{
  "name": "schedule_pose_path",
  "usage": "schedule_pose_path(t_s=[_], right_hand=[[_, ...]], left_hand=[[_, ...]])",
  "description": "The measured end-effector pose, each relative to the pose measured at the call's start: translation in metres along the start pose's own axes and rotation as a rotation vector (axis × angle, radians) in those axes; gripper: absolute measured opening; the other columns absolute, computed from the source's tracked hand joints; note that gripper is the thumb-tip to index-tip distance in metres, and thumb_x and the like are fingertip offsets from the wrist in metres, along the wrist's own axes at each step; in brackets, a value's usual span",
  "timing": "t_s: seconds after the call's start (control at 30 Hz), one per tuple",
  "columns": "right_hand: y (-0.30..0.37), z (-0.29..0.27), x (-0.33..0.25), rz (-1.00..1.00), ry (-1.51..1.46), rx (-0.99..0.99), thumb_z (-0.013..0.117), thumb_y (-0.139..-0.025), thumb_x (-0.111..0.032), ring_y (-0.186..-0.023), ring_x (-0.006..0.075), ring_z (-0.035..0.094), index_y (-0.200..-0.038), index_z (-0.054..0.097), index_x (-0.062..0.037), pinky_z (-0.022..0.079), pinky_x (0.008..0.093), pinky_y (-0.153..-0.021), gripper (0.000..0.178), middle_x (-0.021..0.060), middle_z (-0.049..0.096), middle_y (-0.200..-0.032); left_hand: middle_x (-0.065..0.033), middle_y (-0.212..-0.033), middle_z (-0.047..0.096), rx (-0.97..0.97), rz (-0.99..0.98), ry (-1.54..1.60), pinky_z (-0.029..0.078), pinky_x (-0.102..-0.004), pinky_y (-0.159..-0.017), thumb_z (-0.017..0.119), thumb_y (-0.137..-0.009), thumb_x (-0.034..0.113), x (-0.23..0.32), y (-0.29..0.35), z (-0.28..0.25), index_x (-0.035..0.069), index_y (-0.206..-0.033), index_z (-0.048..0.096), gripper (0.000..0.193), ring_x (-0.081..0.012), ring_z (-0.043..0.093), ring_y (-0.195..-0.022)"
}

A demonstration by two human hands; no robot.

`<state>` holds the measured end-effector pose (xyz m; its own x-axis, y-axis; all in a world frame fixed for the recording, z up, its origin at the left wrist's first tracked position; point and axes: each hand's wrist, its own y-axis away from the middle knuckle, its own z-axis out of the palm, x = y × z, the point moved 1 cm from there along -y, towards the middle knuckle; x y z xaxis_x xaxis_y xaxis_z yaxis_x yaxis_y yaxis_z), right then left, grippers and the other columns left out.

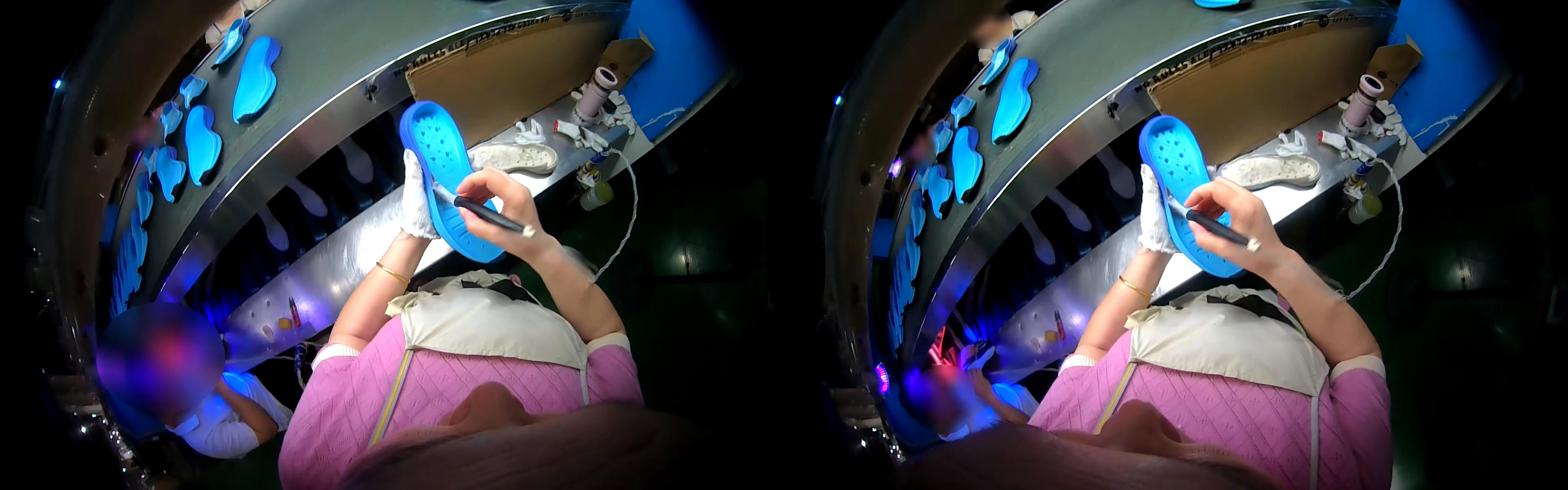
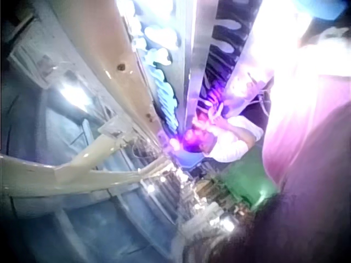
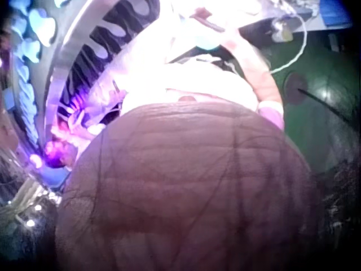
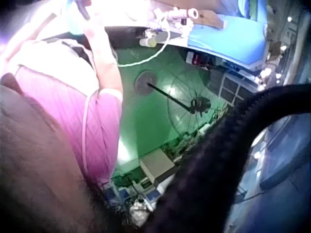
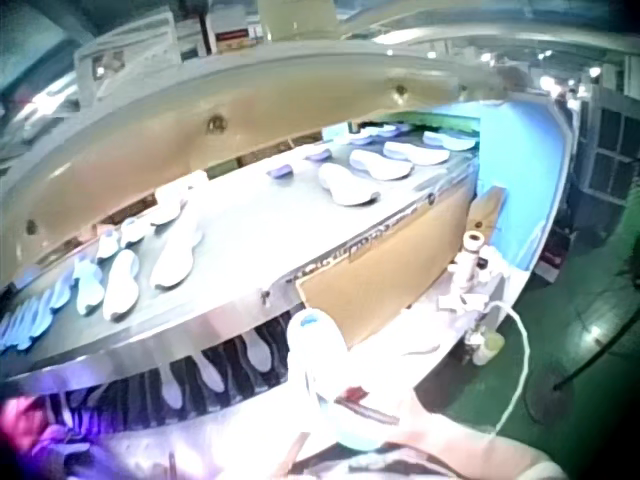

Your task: The person repeatedly picks up shoe soles from a conveyor belt, applies liquid coating to them using a brush tool, and places the soles back onto the conveyor belt.

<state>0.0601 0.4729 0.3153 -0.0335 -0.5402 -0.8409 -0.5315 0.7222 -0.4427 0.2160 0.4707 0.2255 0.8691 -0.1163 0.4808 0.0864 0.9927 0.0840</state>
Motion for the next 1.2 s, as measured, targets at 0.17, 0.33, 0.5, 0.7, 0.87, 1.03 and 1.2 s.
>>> schedule_pose_path(t_s=[0.17, 0.33, 0.5, 0.7, 0.87, 1.03, 1.2], right_hand=[[0.002, -0.002, 0.001, -0.058, 0.139, 0.021, 0.068, -0.073, 0.000, -0.077, 0.0159, 0.063, -0.092, 0.061, -0.0012, 0.050, 0.0267, -0.073, 0.021, 0.0080, 0.063, -0.085], [0.006, -0.002, -0.002, 0.213, -0.129, -0.099, 0.069, -0.075, -0.001, -0.080, 0.0136, 0.063, -0.093, 0.061, -0.0008, 0.050, 0.0257, -0.074, 0.020, 0.0071, 0.064, -0.087], [0.007, 0.002, -0.004, -0.055, 0.126, -0.098, 0.068, -0.076, -0.002, -0.074, 0.0144, 0.062, -0.090, 0.061, -0.0012, 0.049, 0.0264, -0.068, 0.016, 0.0085, 0.063, -0.083], [0.001, -0.015, 0.011, 0.175, -0.176, 0.045, 0.068, -0.080, 0.001, -0.077, 0.0090, 0.060, -0.093, 0.061, -0.0006, 0.049, 0.0219, -0.071, 0.014, 0.0038, 0.063, -0.086], [0.002, -0.024, 0.016, 0.109, -0.250, 0.149, 0.063, -0.082, 0.005, -0.084, 0.0115, 0.062, -0.094, 0.057, -0.0002, 0.048, 0.0213, -0.076, 0.015, 0.0076, 0.063, -0.096], [0.010, -0.002, -0.009, 0.213, -0.404, -0.019, 0.064, -0.081, 0.004, -0.083, 0.0120, 0.062, -0.093, 0.057, 0.0000, 0.048, 0.0232, -0.075, 0.014, 0.0080, 0.063, -0.094], [0.012, 0.003, 0.014, 0.159, -0.461, 0.175, 0.064, -0.082, 0.005, -0.079, 0.0085, 0.061, -0.092, 0.060, -0.0004, 0.049, 0.0203, -0.070, 0.012, 0.0078, 0.064, -0.090]], left_hand=[[-0.0199, -0.124, 0.054, -0.039, 0.017, 0.000, 0.046, -0.0475, -0.095, 0.034, -0.085, 0.072, 0.010, -0.003, -0.003, 0.005, -0.133, 0.042, 0.082, -0.0339, 0.057, -0.107], [-0.0165, -0.118, 0.058, -0.033, 0.017, 0.062, 0.050, -0.0477, -0.091, 0.039, -0.084, 0.071, 0.025, -0.003, 0.003, 0.007, -0.131, 0.045, 0.080, -0.0314, 0.059, -0.103], [-0.0173, -0.116, 0.058, -0.087, -0.025, -0.009, 0.051, -0.0457, -0.088, 0.043, -0.082, 0.072, 0.036, -0.008, 0.001, 0.005, -0.129, 0.045, 0.081, -0.0303, 0.060, -0.102], [-0.0183, -0.127, 0.051, -0.135, -0.024, 0.280, 0.043, -0.0505, -0.098, 0.042, -0.078, 0.077, 0.036, 0.006, 0.029, 0.005, -0.137, 0.037, 0.093, -0.0330, 0.051, -0.115], [-0.0184, -0.139, 0.040, -0.246, 0.058, 0.159, 0.037, -0.0479, -0.105, 0.041, -0.077, 0.077, 0.013, 0.022, 0.055, 0.008, -0.144, 0.027, 0.097, -0.0334, 0.045, -0.124], [-0.0182, -0.141, 0.039, -0.238, 0.180, 0.112, 0.036, -0.0470, -0.106, 0.038, -0.080, 0.076, 0.016, 0.011, 0.051, 0.009, -0.143, 0.030, 0.093, -0.0338, 0.043, -0.126], [-0.0158, -0.141, 0.039, -0.247, 0.268, 0.046, 0.029, -0.0488, -0.110, 0.042, -0.080, 0.073, 0.024, 0.017, 0.062, 0.007, -0.143, 0.029, 0.092, -0.0325, 0.042, -0.127]])
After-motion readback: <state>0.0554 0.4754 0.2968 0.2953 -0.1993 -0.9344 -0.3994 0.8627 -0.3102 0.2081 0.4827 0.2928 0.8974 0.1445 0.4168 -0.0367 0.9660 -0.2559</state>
